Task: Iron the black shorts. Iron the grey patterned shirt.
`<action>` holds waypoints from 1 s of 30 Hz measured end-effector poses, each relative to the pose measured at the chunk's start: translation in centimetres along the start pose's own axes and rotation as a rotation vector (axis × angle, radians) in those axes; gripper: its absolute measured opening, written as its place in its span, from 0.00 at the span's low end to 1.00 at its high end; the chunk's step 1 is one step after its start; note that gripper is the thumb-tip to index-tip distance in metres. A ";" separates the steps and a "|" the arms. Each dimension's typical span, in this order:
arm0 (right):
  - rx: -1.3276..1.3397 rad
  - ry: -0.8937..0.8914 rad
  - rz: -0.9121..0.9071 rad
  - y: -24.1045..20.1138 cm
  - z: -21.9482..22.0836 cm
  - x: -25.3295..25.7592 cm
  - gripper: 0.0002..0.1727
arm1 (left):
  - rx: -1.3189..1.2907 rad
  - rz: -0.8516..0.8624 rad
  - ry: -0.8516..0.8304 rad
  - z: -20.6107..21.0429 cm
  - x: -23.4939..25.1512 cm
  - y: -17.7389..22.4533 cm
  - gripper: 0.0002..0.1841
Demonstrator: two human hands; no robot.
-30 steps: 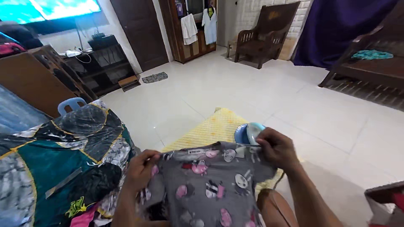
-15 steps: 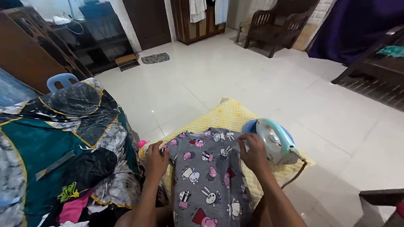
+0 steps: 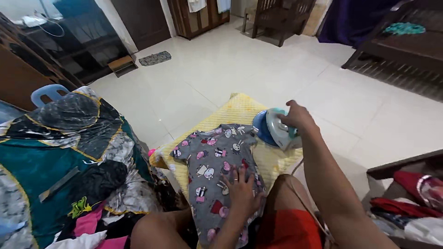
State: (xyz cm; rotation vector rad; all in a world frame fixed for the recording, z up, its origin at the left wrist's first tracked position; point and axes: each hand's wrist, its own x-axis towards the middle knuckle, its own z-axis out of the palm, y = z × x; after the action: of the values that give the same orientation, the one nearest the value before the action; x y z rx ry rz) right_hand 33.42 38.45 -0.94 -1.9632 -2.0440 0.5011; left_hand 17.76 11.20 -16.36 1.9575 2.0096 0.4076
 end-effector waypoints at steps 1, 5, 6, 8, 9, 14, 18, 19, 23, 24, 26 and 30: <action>-0.042 -0.097 0.012 0.2 0.0 1.2 0.39 | -0.006 0.031 0.057 0.0 -0.4 1.0 0.40; -0.059 -0.156 -0.025 3.0 1.1 4.1 0.35 | 0.032 0.118 0.238 1.4 -2.4 4.3 0.28; -0.012 -0.153 -0.028 3.8 1.1 4.5 0.35 | 0.054 0.104 0.266 2.1 -2.5 4.4 0.25; 0.073 -0.169 -0.007 4.7 0.9 3.4 0.34 | 0.102 0.050 0.249 3.4 -2.5 3.9 0.16; 0.114 -0.154 -0.001 5.2 1.0 2.8 0.33 | 0.141 0.039 0.276 3.9 -2.5 3.5 0.12; 0.426 -0.106 0.007 5.7 0.6 -3.8 0.33 | 0.112 0.148 0.406 4.5 -2.3 3.7 0.11; 0.651 -0.206 -0.047 3.4 0.3 -8.9 0.35 | -0.125 0.314 -0.077 2.5 -1.7 5.1 0.15; 0.689 -0.255 -0.077 2.6 0.4 -10.0 0.35 | -0.138 0.366 -0.100 2.1 -1.7 4.7 0.16; 0.760 -0.505 -0.253 -0.5 2.0 -13.9 0.36 | -0.208 0.308 0.369 0.3 -2.8 -0.5 0.09; 0.749 -0.547 -0.288 -1.3 3.0 -14.5 0.35 | -0.190 0.193 0.424 -0.7 -2.9 -2.3 0.09; 0.694 -0.586 -0.313 -3.0 5.8 -15.6 0.34 | -0.095 -0.087 0.365 -2.3 -2.7 -6.0 0.16; 0.414 -0.472 -0.305 -7.1 11.3 -17.1 0.35 | 0.130 -0.342 0.183 -1.4 -1.6 -11.6 0.33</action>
State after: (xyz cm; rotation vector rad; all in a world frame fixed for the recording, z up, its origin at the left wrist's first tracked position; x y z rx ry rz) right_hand 23.13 20.50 -7.34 -1.3513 -2.2107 1.2885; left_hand 6.66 9.25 -19.79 1.6471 2.4882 0.3910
